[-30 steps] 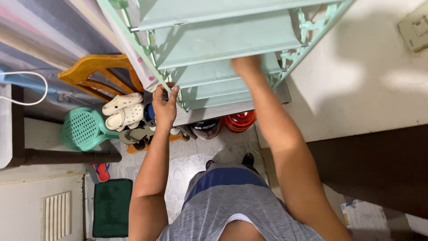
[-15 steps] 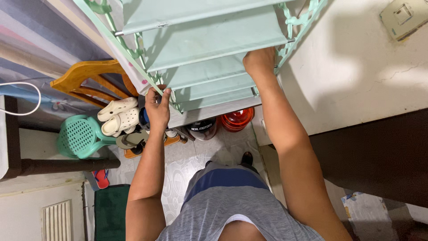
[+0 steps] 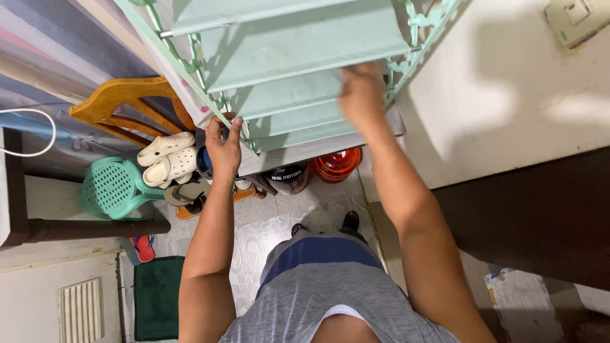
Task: The person wipes the shelves of a light green metal shoe rack with a gray cloth, then picks up several pairs of shoes from the floor and places them onto the rack shelves.
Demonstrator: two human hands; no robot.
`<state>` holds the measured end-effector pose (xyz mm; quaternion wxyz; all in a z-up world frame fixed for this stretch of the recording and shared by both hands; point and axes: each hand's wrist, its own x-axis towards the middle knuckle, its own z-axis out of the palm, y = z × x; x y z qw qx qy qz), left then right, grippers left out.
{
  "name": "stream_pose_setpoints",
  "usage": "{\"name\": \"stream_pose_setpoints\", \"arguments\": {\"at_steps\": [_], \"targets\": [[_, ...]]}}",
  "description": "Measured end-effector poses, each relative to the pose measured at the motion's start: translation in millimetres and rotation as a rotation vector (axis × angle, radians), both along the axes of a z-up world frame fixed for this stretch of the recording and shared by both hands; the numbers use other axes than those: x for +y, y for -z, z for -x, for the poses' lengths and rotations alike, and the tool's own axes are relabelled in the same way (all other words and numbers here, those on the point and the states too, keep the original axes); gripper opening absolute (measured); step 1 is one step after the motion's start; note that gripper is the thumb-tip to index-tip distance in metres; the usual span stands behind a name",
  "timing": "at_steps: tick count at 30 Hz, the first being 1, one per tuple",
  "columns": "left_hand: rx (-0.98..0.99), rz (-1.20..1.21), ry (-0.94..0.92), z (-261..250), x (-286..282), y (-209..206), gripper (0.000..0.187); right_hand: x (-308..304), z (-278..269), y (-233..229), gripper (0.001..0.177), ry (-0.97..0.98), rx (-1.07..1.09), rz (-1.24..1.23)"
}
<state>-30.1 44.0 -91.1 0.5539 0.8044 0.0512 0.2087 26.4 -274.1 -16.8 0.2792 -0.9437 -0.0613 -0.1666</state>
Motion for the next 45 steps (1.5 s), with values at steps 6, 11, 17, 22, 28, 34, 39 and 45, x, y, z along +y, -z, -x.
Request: {"name": "stream_pose_setpoints", "arguments": {"at_steps": [6,11,17,22,28,34,39,45], "targets": [[-0.067,-0.020,0.009,-1,-1,0,0.023,40,26,-1,0.044,-0.238,0.257,-0.061],[0.002,0.017,0.012,0,0,1,0.025,-26,15,-6,0.049,0.061,0.024,0.138],[-0.018,-0.047,0.004,1,-1,0,0.025,4,36,12,0.046,-0.058,-0.241,0.109],[-0.014,-0.072,0.014,0,2,-3,0.025,29,42,16,0.044,-0.247,-0.018,0.191],[-0.003,0.001,0.023,1,3,0,0.024,-37,7,3,0.032,-0.021,0.092,0.405],[0.013,-0.032,0.005,-1,1,-2,0.026,-42,15,-11,0.040,0.034,-0.247,0.399],[-0.012,-0.038,0.024,0,1,-1,0.026,9,40,-1,0.047,-0.245,-0.136,0.125],[0.042,0.024,0.033,-1,3,1,0.024,-15,25,10,0.030,-0.094,-0.034,0.132]]}}
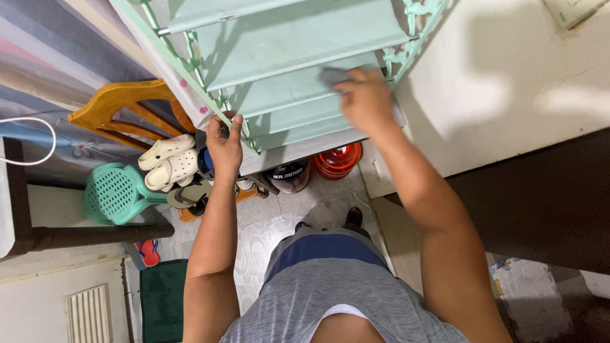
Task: The person wipes the shelves of a light green metal shoe rack with a gray cloth, then picks up several pairs of shoes from the floor and places them onto the rack shelves.
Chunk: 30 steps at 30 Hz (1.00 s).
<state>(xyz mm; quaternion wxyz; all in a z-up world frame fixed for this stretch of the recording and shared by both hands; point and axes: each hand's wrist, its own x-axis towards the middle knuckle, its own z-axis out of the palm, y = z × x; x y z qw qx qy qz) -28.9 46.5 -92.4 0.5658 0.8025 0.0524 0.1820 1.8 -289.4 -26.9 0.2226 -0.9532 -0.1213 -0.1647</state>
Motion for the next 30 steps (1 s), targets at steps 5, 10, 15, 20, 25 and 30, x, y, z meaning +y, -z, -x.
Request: {"name": "stream_pose_setpoints", "arguments": {"at_steps": [5,10,15,20,25,30], "targets": [[-0.071,0.034,0.034,-2,2,2,0.022,-36,-4,3,0.030,0.183,-0.087,0.004],[-0.073,0.034,0.018,-1,1,4,0.023,-2,7,4,0.048,0.141,-0.233,-0.030],[-0.079,0.036,0.023,-2,1,5,0.023,88,20,7,0.056,-0.168,0.095,-0.186],[-0.060,0.072,0.030,-2,1,3,0.024,122,7,7,0.032,-0.308,0.000,0.021],[-0.047,0.020,0.018,0,3,1,0.025,77,-18,13,0.047,-0.146,0.281,-0.141],[-0.033,-0.007,0.007,1,0,-7,0.027,-1,-27,2,0.040,0.050,0.028,-0.044]]}}
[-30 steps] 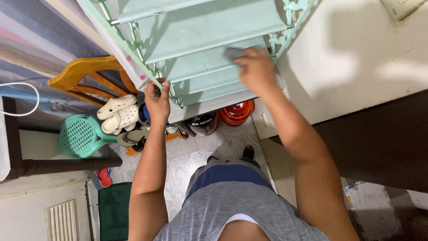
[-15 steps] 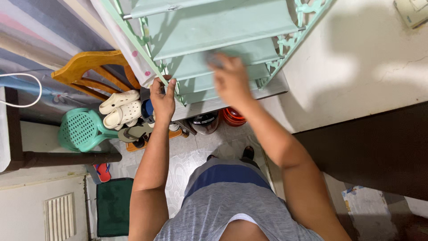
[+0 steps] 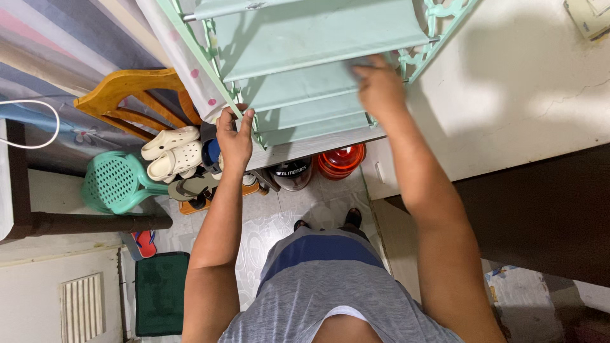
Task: The person wipes the shelves of a light green metal shoe rack with a gray cloth, then picks up several pairs of shoes from the floor and places them onto the rack shelves.
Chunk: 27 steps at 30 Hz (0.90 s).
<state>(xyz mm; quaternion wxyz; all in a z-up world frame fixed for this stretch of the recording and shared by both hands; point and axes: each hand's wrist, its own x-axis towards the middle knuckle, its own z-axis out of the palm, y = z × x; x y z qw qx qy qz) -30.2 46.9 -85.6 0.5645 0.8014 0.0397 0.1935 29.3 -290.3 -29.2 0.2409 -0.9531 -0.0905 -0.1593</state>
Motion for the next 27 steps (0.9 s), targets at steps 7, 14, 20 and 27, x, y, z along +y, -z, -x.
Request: {"name": "stream_pose_setpoints", "arguments": {"at_steps": [7,14,20,27], "targets": [[-0.213,0.000,-0.065,11,-1,29,0.035,-7,48,10,0.042,0.016,-0.152,-0.417],[-0.097,-0.101,-0.082,51,-7,83,0.014,33,92,55,0.038,-0.348,0.168,-0.776],[0.167,-0.308,0.120,64,-27,57,0.053,85,65,81,0.032,-0.373,0.222,-0.624],[0.107,-0.638,0.100,47,-37,49,0.081,151,41,103,0.041,-0.406,0.198,-0.202]]}}
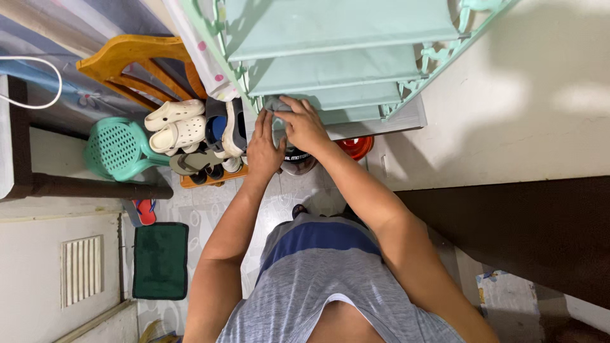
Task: The person wipes the shelves of a light green metal shoe rack with a gray cloth, then picks up several pairs of shoes from the floor and places them onto the rack shelves.
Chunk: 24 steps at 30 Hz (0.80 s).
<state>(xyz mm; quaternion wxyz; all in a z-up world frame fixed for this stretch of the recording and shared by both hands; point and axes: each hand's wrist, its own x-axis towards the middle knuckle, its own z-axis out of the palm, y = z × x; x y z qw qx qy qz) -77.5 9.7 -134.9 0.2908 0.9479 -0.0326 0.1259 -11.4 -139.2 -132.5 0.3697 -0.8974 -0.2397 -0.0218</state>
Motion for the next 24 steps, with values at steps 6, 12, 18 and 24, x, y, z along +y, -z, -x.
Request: {"name": "stream_pose_setpoints", "arguments": {"at_steps": [6,12,18,24], "targets": [[-0.008,-0.036,0.005,1,4,8,0.083,-42,-25,3,0.037,0.191,0.292,0.135],[0.021,-0.021,0.012,0,4,5,0.080,-144,-40,-5,0.040,0.514,-0.013,0.367],[-0.048,-0.001,0.035,-1,3,1,0.079,-98,-6,-4,0.061,0.364,-0.078,0.216],[-0.033,0.043,0.036,0,5,3,0.080,-14,2,-10,0.047,-0.033,0.091,0.232]]}}
